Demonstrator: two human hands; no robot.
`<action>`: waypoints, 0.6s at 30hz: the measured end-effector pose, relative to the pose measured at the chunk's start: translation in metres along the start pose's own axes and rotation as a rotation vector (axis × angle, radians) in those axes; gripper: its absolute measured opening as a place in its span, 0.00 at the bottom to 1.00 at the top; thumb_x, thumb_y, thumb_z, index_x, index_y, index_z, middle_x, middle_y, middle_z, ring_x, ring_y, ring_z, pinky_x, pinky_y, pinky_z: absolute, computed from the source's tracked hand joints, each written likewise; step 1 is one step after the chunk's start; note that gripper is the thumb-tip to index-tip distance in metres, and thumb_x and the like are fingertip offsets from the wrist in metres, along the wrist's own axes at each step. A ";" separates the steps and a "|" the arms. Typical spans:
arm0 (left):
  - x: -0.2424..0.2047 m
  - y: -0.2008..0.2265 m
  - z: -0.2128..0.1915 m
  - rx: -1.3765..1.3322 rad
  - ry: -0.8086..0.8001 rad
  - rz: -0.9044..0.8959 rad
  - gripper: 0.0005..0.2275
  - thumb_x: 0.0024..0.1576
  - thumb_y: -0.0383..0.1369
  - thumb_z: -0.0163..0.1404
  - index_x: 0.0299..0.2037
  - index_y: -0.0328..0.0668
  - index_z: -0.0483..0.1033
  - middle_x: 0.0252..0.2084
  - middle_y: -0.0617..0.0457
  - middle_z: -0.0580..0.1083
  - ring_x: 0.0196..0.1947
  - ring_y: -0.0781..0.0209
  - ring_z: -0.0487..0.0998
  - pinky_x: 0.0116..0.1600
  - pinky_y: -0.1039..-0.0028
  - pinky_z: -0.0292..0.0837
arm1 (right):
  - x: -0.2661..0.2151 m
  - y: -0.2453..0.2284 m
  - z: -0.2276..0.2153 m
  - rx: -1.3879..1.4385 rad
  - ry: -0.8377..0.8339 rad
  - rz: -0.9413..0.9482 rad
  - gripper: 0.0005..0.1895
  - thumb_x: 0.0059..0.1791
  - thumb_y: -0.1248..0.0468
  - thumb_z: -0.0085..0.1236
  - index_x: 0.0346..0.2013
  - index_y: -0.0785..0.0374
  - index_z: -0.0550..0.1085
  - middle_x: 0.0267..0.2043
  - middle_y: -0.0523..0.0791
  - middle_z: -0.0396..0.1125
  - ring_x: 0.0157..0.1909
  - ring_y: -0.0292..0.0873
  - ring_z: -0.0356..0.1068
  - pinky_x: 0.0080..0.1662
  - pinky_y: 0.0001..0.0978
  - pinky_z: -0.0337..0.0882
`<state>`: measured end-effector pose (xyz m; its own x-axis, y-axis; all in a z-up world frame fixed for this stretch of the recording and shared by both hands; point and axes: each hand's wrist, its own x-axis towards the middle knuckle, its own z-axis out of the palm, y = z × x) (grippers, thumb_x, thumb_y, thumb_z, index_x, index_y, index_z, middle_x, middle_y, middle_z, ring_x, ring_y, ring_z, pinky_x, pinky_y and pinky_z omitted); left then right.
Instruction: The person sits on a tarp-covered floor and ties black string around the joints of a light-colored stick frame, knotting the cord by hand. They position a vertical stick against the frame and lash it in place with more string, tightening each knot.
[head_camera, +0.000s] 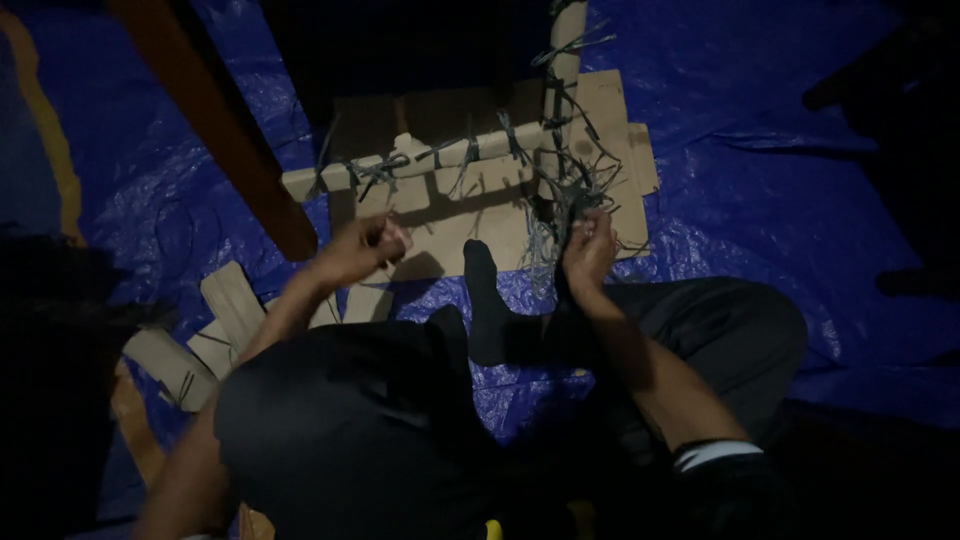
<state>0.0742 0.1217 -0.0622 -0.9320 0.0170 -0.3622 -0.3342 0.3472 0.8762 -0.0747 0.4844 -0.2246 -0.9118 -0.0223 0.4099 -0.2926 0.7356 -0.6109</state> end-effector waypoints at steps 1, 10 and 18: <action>0.001 0.011 -0.008 0.039 0.003 0.045 0.10 0.63 0.36 0.49 0.46 0.37 0.78 0.37 0.54 0.78 0.37 0.64 0.79 0.43 0.69 0.78 | -0.003 0.016 0.016 0.167 -0.001 0.067 0.10 0.51 0.67 0.54 0.47 0.65 0.73 0.36 0.50 0.69 0.41 0.54 0.70 0.45 0.49 0.69; -0.016 0.138 -0.044 0.397 0.044 0.086 0.11 0.61 0.38 0.53 0.45 0.39 0.77 0.37 0.51 0.79 0.37 0.62 0.81 0.45 0.66 0.78 | 0.006 -0.021 0.006 0.747 -0.614 0.786 0.11 0.56 0.62 0.50 0.39 0.66 0.75 0.25 0.40 0.65 0.26 0.37 0.65 0.31 0.31 0.69; 0.028 0.114 -0.025 0.612 -0.019 0.355 0.11 0.60 0.35 0.54 0.48 0.40 0.79 0.43 0.49 0.81 0.42 0.56 0.84 0.49 0.64 0.78 | 0.024 -0.115 -0.070 0.816 -0.943 0.597 0.17 0.59 0.55 0.44 0.40 0.62 0.76 0.22 0.36 0.56 0.22 0.31 0.53 0.27 0.27 0.55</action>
<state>0.0063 0.1386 0.0355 -0.9653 0.2419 -0.0981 0.1342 0.7824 0.6082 -0.0431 0.4465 -0.0972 -0.7097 -0.5332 -0.4605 0.4216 0.2022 -0.8839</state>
